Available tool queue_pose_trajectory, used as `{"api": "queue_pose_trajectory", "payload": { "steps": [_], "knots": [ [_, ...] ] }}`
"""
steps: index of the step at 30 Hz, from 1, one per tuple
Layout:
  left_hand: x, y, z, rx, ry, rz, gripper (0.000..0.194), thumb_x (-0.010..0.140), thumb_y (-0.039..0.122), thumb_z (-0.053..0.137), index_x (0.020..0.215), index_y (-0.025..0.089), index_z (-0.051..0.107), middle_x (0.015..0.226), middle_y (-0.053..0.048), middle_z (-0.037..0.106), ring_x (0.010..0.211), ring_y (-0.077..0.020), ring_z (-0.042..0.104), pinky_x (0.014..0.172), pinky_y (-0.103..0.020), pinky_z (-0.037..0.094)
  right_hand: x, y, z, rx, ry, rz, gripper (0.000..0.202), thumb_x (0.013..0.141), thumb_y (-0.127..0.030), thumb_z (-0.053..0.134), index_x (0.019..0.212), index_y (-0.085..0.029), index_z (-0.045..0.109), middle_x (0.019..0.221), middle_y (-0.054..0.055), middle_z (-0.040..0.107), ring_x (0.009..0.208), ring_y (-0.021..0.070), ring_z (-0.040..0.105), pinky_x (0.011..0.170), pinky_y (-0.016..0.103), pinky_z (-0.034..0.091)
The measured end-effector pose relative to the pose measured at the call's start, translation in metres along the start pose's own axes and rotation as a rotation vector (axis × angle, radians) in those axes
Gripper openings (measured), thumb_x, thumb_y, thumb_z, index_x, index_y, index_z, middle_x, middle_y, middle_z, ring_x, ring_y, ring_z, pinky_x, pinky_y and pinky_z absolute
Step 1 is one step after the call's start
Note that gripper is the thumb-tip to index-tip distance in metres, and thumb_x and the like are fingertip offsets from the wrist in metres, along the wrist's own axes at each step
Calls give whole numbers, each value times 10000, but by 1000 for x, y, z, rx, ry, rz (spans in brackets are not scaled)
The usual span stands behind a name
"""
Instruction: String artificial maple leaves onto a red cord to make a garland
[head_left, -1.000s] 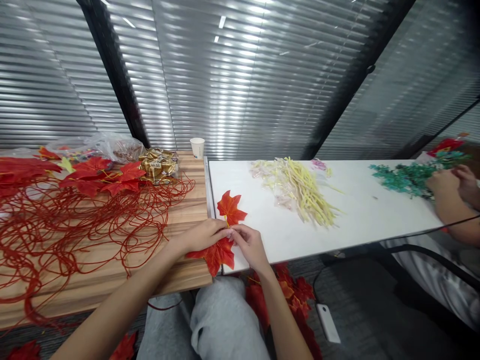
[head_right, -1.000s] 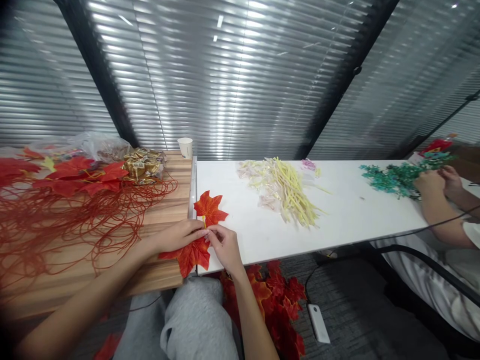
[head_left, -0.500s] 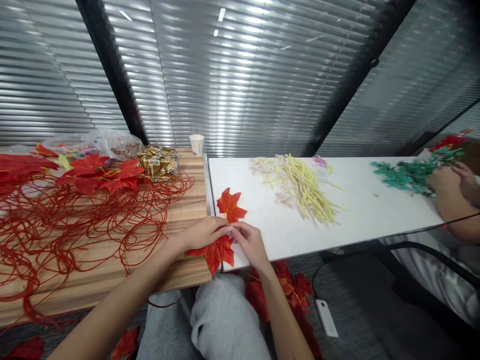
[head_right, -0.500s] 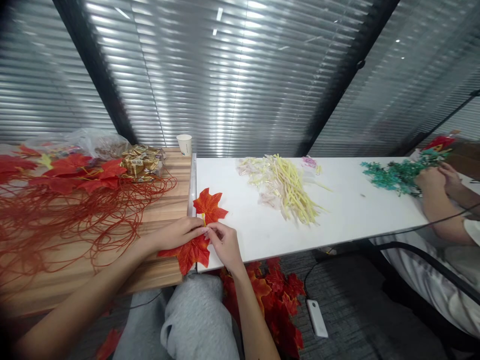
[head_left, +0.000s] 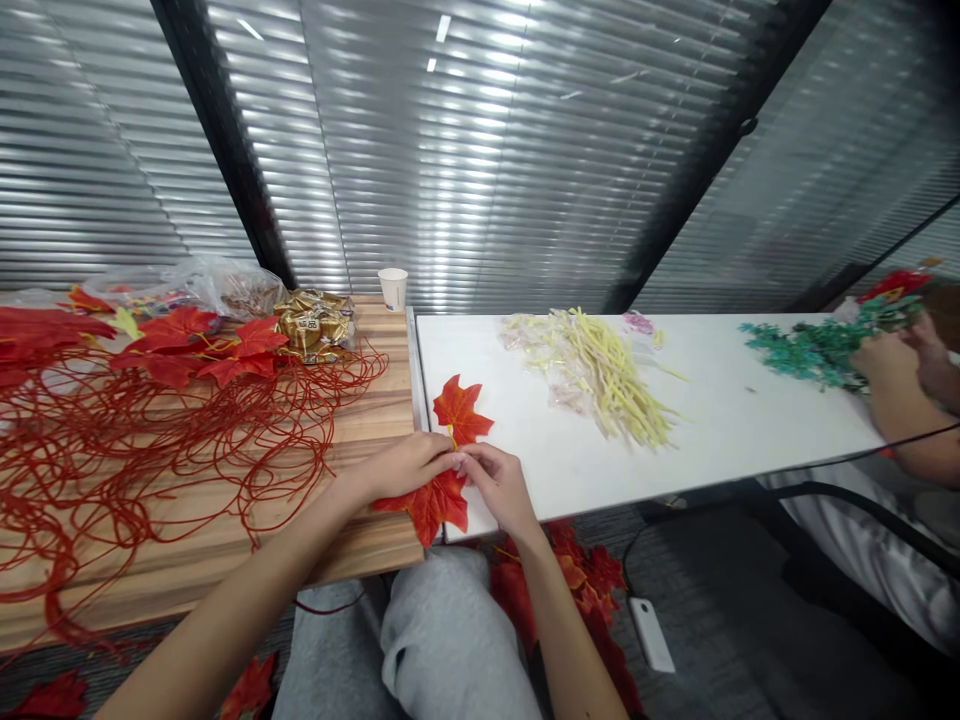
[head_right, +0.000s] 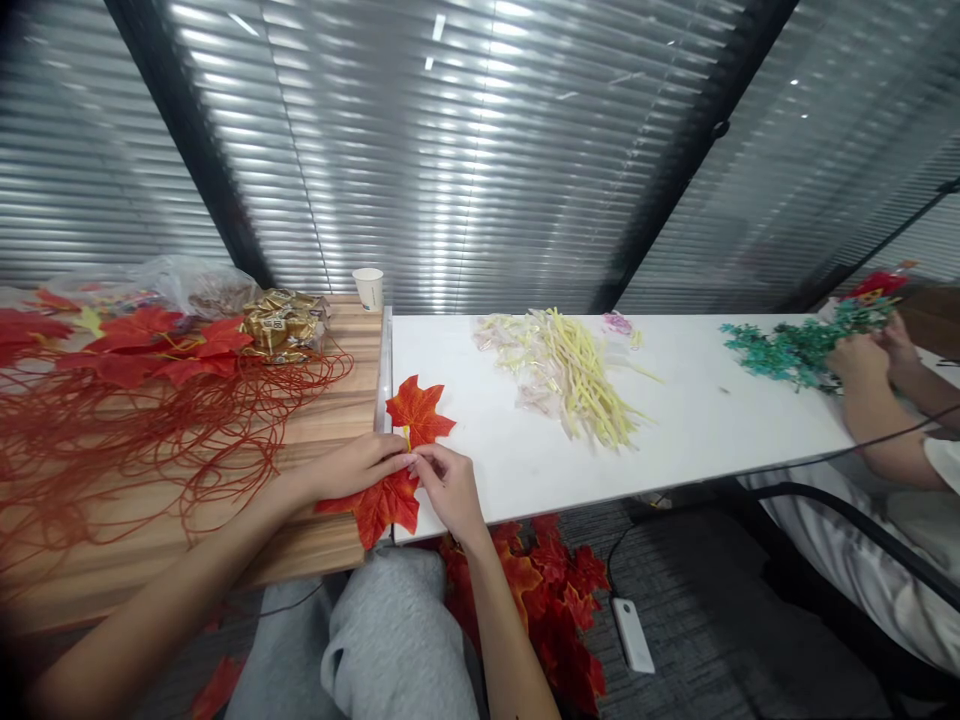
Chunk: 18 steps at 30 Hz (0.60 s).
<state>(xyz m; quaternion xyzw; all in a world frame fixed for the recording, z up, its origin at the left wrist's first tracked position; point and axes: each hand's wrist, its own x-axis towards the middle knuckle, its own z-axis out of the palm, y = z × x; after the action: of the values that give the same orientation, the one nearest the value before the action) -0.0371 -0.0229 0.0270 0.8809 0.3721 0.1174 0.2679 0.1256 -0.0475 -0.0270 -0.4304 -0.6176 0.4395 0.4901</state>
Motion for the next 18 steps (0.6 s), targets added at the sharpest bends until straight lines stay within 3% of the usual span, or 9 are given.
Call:
{"api": "queue_pose_trajectory", "payload": {
  "steps": [18],
  "knots": [
    [1, -1, 1, -6, 2, 10, 421, 900, 428, 253, 812, 139, 546, 777, -44, 579, 696, -139, 531, 656, -237, 396, 0, -1, 0, 20, 0, -4, 176, 791, -273, 523, 840, -160, 648, 687, 22, 611, 602, 128, 542, 571, 236, 449]
  ]
}}
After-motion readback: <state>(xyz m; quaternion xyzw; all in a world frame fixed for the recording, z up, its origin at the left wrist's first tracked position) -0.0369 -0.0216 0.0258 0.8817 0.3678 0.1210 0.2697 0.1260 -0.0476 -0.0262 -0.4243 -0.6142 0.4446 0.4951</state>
